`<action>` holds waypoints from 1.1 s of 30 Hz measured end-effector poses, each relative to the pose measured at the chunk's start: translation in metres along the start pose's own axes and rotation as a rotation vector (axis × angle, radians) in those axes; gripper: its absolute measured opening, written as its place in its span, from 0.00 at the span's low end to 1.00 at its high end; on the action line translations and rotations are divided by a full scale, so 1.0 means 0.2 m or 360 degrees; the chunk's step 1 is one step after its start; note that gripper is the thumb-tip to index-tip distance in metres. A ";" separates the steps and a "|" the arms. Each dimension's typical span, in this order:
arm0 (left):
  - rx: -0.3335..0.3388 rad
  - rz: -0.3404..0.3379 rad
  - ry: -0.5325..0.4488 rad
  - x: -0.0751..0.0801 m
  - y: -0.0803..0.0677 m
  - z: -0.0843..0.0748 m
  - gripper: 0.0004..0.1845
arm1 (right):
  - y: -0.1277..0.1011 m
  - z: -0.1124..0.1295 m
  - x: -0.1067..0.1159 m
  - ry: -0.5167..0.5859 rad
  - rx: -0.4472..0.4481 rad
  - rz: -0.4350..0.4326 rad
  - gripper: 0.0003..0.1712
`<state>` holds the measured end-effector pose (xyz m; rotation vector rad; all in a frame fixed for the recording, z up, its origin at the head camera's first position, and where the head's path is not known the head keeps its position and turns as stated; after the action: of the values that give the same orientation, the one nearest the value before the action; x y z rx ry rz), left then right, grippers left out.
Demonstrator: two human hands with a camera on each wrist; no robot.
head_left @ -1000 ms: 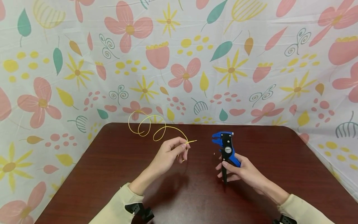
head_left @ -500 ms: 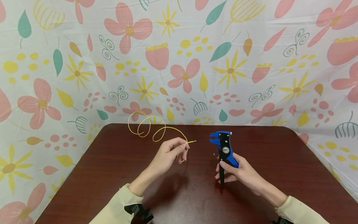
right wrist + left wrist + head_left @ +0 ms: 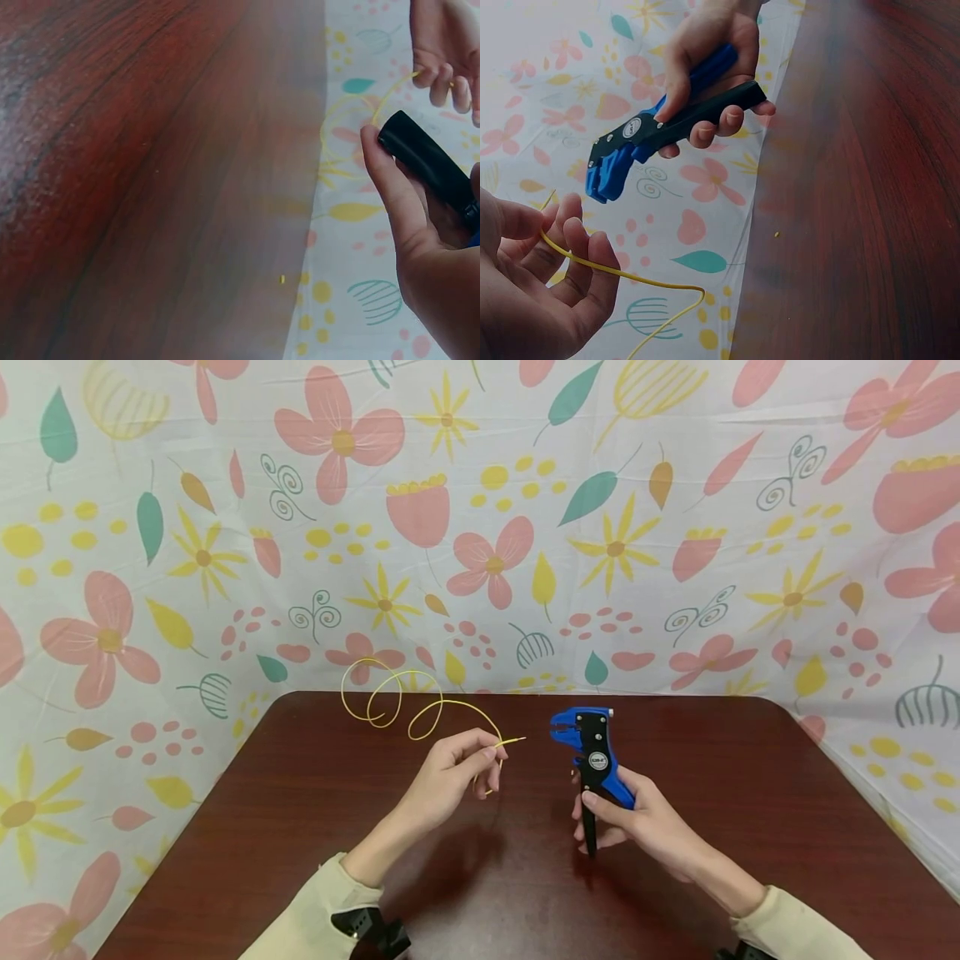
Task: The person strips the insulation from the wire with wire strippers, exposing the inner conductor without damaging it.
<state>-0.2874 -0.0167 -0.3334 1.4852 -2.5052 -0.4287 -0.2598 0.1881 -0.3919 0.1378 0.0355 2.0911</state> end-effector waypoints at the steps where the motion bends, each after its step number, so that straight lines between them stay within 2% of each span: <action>1: -0.0001 0.0001 0.0000 0.00 0.00 0.00 0.08 | 0.00 0.00 0.00 0.0004 0.0008 0.0001 0.19; 21: -0.0015 0.0020 0.0038 -0.02 0.00 -0.01 0.09 | 0.01 0.06 -0.07 0.0030 0.0106 0.0066 0.16; 33: -0.0031 0.0037 0.0032 -0.02 -0.01 -0.01 0.09 | 0.02 0.08 -0.11 0.0058 0.0149 0.0135 0.18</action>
<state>-0.2839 -0.0143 -0.3313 1.4449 -2.4927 -0.4307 -0.2504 0.1671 -0.3770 0.1601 0.1521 2.1771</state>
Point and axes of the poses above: each hand's wrist, its own y-axis towards the middle knuckle, its own x-axis out of the back of the hand, z = x × y, the point moved 10 cm from there along y, towards the middle knuckle, and after that the axes turned 5 degrees about -y, right-handed, at the moved point
